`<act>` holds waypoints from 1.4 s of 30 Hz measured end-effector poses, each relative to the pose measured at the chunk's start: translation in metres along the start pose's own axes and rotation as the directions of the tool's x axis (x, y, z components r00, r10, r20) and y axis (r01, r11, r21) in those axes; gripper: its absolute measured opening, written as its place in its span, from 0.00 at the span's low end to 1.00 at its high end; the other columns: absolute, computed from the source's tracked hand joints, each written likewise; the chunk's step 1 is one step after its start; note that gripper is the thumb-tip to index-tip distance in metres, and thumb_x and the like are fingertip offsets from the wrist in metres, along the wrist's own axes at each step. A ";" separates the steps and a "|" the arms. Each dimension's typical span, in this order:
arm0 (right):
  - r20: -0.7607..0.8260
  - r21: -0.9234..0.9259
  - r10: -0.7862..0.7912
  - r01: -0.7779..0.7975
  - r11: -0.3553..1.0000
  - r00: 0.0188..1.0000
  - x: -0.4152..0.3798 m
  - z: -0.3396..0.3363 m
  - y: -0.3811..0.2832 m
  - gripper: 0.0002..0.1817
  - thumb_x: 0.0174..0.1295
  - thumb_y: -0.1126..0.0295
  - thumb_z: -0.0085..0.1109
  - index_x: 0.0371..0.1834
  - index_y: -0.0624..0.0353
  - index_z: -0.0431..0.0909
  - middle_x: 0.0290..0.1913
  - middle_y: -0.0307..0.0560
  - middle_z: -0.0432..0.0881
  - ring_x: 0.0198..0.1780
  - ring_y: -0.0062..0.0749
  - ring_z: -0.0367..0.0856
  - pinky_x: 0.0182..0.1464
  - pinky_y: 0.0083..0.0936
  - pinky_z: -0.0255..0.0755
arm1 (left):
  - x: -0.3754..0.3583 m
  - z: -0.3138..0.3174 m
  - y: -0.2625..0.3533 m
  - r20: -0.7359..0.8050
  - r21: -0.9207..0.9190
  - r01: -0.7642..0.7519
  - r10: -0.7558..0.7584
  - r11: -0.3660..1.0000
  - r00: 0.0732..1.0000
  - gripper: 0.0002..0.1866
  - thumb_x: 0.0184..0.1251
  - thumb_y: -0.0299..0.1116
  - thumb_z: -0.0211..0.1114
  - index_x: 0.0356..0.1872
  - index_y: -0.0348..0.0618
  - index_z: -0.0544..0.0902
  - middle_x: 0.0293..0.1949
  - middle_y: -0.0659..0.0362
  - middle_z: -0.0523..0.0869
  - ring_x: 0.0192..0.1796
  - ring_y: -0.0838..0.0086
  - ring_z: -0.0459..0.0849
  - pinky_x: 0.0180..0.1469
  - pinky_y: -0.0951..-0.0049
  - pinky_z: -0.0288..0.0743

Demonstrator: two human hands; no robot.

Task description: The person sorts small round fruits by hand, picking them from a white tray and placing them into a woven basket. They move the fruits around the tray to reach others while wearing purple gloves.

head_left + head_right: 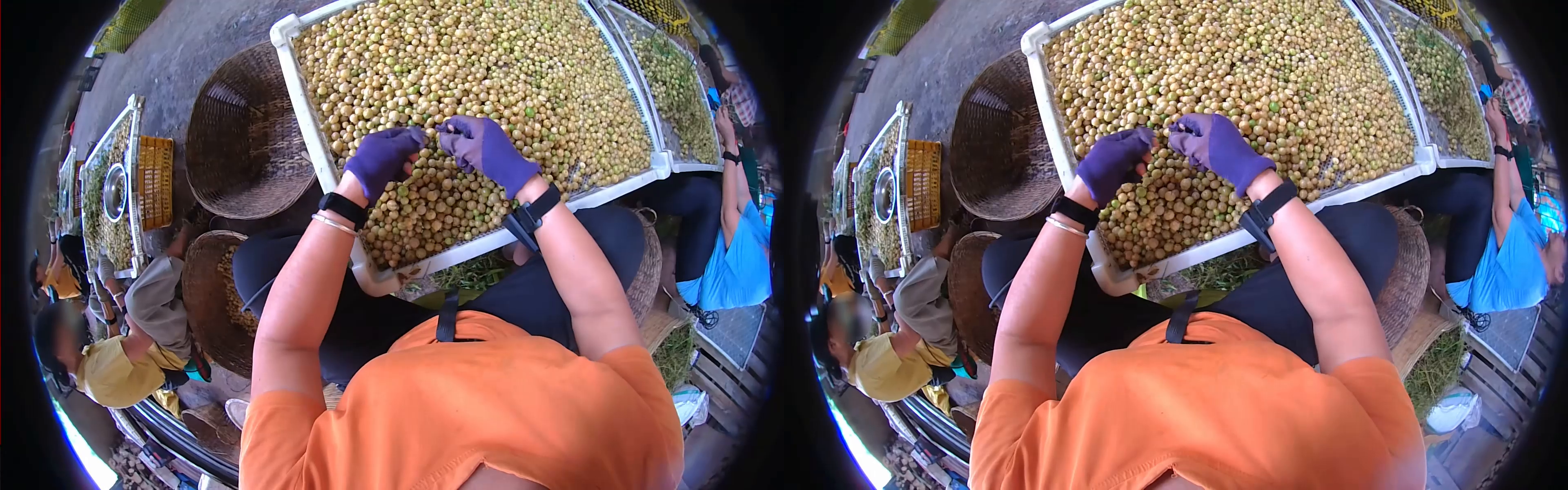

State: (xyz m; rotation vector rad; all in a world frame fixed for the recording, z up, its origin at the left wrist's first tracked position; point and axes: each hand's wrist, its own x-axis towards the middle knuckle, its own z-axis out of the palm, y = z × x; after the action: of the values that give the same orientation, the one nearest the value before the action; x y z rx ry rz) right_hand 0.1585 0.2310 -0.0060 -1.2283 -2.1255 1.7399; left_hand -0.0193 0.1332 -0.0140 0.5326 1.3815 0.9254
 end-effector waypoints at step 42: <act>0.058 -0.795 -0.363 0.263 0.546 0.930 0.015 0.032 0.033 0.13 0.57 0.72 0.55 0.45 0.51 0.79 0.39 0.54 0.79 0.40 0.51 0.81 0.40 0.43 0.75 | 0.037 0.019 -0.009 -0.044 0.972 0.035 0.031 0.231 0.999 0.17 0.66 0.46 0.56 0.45 0.50 0.86 0.46 0.52 0.86 0.50 0.58 0.85 0.49 0.61 0.78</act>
State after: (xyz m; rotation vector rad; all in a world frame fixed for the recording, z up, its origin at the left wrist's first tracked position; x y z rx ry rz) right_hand 0.1474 0.2168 -0.0505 -0.9103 -2.9209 0.4959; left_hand -0.0007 0.1618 -0.0401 1.4815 1.9355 -0.1359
